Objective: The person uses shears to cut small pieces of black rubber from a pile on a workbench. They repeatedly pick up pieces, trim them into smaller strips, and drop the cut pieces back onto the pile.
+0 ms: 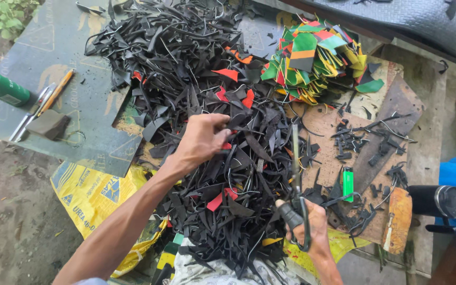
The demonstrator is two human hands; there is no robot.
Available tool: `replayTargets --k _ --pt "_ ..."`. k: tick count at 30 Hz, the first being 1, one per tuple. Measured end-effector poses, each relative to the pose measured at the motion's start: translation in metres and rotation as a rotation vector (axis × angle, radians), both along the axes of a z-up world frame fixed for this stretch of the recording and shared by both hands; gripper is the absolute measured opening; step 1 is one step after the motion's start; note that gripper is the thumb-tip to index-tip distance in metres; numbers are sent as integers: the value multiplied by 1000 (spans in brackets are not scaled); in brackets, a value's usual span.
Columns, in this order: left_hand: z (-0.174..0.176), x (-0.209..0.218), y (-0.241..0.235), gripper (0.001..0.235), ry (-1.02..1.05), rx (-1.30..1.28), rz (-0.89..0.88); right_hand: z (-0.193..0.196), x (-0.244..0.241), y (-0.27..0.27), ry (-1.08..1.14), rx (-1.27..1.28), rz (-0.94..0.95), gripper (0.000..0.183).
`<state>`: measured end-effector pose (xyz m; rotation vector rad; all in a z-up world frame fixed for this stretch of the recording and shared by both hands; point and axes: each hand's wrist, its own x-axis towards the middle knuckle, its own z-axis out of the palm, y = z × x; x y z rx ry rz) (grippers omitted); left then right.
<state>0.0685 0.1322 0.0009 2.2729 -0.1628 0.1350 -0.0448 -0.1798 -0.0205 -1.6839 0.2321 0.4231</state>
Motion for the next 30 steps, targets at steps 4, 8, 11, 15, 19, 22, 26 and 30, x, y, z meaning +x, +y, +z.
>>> replayTargets --k 4,8,11,15,19,22,26,30 --pt "19 -25 -3 41 300 -436 141 -4 -3 9 57 -147 -81 26" --pt "25 -39 -21 44 -454 225 67 -6 3 15 -13 -156 -116 19" --pt "17 -24 -39 53 -353 238 -294 -6 1 16 -8 -156 -109 19" --pt "9 -5 -57 33 -300 384 -446 -3 -8 13 -1 -139 -56 14" --pt "14 -13 -57 36 -49 -168 -191 -5 -16 8 -6 -84 -63 17" --pt "19 -19 -47 33 295 -841 -90 -9 -27 6 11 -70 -50 23" --pt "25 -20 -37 31 498 -1048 -124 -14 -31 5 -20 25 10 21" --pt "23 -24 -45 39 498 -994 -120 -20 -46 4 -211 257 113 30"
